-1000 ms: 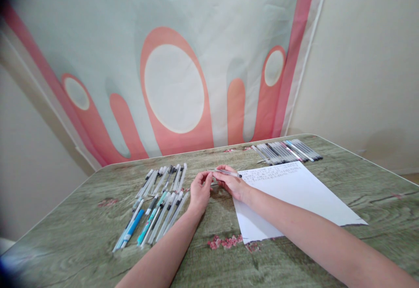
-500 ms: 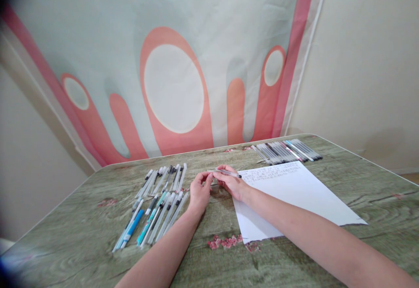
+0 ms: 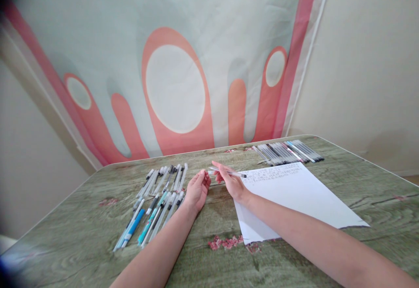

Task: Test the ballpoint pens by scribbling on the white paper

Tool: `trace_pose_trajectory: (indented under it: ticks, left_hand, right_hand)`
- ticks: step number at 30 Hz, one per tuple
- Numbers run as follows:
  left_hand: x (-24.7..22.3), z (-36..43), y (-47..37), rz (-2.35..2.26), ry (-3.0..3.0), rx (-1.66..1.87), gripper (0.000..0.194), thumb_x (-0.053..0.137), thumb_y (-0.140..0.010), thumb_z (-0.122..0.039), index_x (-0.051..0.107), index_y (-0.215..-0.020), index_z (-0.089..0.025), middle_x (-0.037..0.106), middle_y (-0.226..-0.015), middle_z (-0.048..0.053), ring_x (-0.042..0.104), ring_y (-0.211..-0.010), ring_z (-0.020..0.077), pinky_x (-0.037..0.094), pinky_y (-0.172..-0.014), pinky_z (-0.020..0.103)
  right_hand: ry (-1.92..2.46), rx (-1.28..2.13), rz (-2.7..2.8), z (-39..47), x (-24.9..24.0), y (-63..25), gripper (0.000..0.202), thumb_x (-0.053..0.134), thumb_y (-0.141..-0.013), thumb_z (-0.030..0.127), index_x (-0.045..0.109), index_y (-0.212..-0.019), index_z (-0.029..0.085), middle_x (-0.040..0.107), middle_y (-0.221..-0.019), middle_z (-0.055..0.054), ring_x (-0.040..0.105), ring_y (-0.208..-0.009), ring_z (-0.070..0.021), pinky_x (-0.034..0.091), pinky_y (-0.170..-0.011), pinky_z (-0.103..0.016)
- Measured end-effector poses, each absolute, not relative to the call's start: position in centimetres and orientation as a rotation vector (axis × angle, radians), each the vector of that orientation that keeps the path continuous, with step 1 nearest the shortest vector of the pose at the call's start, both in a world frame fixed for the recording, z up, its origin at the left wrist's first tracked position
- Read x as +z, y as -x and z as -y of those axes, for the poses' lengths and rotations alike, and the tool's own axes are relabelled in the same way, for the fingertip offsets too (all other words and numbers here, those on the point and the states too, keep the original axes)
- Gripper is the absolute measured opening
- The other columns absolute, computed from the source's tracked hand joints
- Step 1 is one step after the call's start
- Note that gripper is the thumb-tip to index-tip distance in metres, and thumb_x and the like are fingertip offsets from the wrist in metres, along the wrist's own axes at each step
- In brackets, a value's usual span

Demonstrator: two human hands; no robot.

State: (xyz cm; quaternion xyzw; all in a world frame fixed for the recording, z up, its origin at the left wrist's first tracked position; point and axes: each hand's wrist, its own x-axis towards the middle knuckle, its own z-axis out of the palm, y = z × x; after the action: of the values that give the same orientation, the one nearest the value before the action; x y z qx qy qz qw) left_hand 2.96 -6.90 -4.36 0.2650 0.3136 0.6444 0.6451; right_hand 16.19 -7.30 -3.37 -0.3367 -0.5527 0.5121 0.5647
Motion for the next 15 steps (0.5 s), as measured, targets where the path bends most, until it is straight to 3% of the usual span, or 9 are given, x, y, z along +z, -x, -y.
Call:
trace_pose_trajectory:
  ticks: [3, 6, 15]
  left_hand:
    - [-4.4, 6.9, -3.1, -0.640, -0.471, 1.405, 0.009, 0.064, -0.071, -0.019, 0.059, -0.075, -0.012, 0.059, -0.068, 0.000, 0.054, -0.062, 0.0045, 0.045, -0.067, 0.018]
    - [-4.6, 7.0, -3.3, -0.590, -0.442, 1.340, 0.008, 0.061, -0.074, -0.018, 0.058, -0.076, -0.011, 0.060, -0.070, 0.002, 0.056, -0.063, 0.0059, 0.046, -0.067, 0.018]
    - [-4.9, 6.9, -3.1, -0.568, -0.459, 1.255, 0.010, 0.058, -0.077, -0.022, 0.056, -0.077, -0.013, 0.060, -0.067, 0.001, 0.057, -0.063, 0.0071, 0.048, -0.067, 0.020]
  right_hand:
    - [0.824, 0.876, 1.517, 8.3, -2.7, -16.2, 0.028, 0.045, -0.084, 0.041, 0.060, -0.101, 0.025, 0.059, -0.086, -0.003, 0.054, -0.078, -0.0160, 0.042, -0.076, -0.031]
    - [0.819, 0.701, 1.569, 9.1, -2.5, -16.0, 0.019, 0.050, -0.081, 0.036, 0.056, -0.095, 0.024, 0.059, -0.085, -0.003, 0.055, -0.078, -0.0175, 0.042, -0.073, -0.031]
    - [0.829, 0.698, 1.605, 9.0, -3.1, -15.8, 0.014, 0.051, -0.080, 0.033, 0.051, -0.090, 0.024, 0.060, -0.085, -0.004, 0.056, -0.079, -0.0187, 0.043, -0.074, -0.034]
